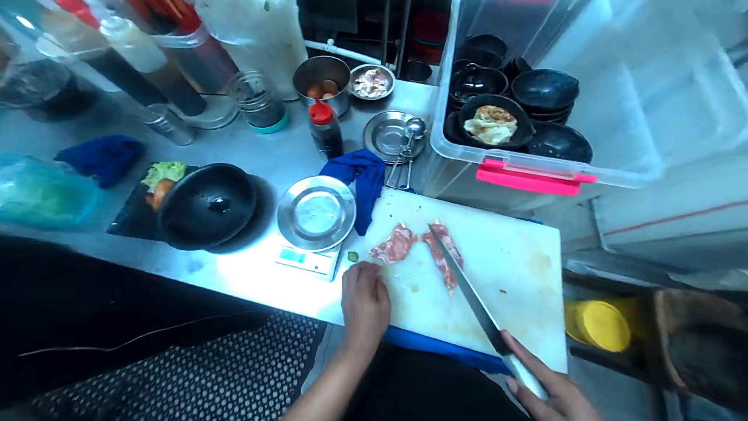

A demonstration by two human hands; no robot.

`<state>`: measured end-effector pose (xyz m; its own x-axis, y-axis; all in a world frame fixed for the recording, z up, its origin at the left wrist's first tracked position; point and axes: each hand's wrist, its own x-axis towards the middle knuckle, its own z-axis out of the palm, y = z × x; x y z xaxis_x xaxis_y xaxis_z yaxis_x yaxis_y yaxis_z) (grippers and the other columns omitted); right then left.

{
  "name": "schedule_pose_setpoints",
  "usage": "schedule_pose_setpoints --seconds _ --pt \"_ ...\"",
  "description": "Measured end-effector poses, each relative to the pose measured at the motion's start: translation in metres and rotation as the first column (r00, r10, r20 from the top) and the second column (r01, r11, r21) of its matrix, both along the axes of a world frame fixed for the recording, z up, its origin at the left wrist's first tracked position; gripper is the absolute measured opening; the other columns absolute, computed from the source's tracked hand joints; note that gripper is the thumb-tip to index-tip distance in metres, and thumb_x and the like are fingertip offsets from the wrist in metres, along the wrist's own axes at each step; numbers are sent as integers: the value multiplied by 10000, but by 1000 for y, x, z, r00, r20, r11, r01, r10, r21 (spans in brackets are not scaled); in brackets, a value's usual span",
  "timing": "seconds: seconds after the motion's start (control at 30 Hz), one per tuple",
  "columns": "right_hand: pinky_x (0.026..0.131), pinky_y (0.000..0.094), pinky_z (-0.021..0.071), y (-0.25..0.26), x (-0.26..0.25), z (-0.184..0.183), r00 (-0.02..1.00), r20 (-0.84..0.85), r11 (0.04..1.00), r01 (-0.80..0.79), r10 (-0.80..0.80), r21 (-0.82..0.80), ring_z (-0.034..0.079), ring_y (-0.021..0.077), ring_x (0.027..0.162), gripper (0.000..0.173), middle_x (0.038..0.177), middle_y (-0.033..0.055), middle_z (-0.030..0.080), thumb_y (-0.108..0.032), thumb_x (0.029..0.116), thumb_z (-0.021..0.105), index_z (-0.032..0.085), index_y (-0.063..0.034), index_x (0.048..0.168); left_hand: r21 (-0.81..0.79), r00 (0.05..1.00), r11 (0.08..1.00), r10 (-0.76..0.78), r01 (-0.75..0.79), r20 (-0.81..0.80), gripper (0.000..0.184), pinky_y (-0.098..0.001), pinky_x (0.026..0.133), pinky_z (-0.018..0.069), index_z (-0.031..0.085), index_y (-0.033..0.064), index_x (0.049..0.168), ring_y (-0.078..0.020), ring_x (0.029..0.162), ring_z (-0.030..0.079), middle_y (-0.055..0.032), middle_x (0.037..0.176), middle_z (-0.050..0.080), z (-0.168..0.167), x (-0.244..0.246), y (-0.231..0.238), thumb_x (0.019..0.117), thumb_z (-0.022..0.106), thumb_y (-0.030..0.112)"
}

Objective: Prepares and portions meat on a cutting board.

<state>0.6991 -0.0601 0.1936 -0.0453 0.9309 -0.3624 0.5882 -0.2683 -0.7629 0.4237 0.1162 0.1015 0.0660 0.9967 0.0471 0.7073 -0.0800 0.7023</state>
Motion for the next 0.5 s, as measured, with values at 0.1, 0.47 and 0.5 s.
schedule_pose_setpoints --seconds 0.1,0.47,0.5 --pt "1059 446 530 8 -6 -3 999 32 999 -35 35 -2 659 194 1227 609 1458 111 598 -173 1008 623 411 -79 1571 109 959 976 -160 189 -233 417 -582 1096 429 691 121 1303 -373 1401 465 -126 1473 552 -17 3 27 969 555 332" --pt "887 508 586 41 -31 -23 968 194 987 -155 160 -39 727 274 986 587 1175 127 731 -261 1025 561 405 -292 1590 283 944 916 -217 285 -247 307 -486 1073 494 765 90 1148 -314 1295 585 -108 1335 663 -44 10 33 1017 526 230" --pt "867 521 589 43 -31 -24 964 205 986 -160 167 -51 730 287 964 586 1153 135 735 -264 1027 553 402 -298 1592 281 939 912 -228 298 -256 314 -483 1078 494 763 95 1156 -303 1296 587 -98 1326 669 -45 11 33 1027 520 247"
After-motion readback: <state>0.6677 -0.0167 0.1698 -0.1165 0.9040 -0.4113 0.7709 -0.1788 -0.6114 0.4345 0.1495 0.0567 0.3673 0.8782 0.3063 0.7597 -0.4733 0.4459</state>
